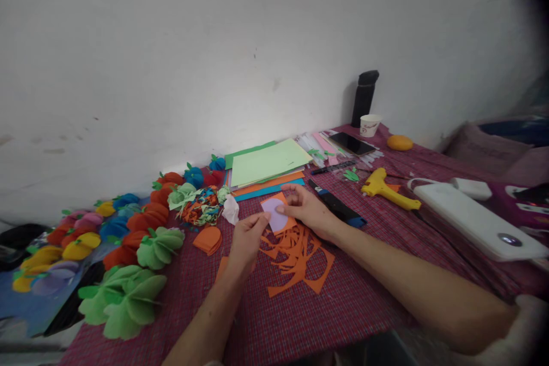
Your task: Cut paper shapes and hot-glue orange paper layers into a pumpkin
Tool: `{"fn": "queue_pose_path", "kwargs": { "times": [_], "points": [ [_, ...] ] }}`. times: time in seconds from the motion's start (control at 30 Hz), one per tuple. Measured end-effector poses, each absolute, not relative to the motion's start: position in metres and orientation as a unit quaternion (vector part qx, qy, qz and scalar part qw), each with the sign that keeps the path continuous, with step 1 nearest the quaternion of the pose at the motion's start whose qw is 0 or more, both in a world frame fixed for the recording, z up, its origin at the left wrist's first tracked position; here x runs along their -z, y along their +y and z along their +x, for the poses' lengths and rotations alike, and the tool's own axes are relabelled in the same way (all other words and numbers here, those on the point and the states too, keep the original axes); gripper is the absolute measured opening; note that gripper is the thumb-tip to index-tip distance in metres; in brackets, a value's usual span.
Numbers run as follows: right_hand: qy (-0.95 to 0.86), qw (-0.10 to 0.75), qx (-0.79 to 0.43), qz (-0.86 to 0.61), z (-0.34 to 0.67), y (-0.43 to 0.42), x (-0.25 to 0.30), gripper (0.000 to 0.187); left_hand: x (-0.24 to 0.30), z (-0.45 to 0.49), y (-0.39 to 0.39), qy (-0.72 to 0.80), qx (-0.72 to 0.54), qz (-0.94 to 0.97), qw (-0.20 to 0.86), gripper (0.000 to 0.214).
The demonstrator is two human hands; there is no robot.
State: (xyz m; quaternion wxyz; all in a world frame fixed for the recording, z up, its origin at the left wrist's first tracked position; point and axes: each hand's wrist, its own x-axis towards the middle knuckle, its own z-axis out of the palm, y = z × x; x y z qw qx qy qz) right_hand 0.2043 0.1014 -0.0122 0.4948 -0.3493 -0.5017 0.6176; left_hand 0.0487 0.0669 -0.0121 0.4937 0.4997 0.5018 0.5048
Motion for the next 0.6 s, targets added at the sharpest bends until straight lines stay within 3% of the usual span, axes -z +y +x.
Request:
{"fn": "queue_pose_path", "kwargs": {
  "times": [0.43, 0.6],
  "points": [
    [-0.529, 0.472, -0.625, -0.327, 0.2058, 0.0998, 0.0123, 0.053, 0.0071, 0.0455, 0.0675, 0.476, -0.480, 0.516, 0.526, 0.021],
    [-0.576, 0.460, -0.594, -0.322, 0.2060, 0.1010, 0.0186, 0.047, 0.0045, 0.0449, 0.0686, 0.474, -0.454, 0.536, 0.530, 0.030]
  ]
}}
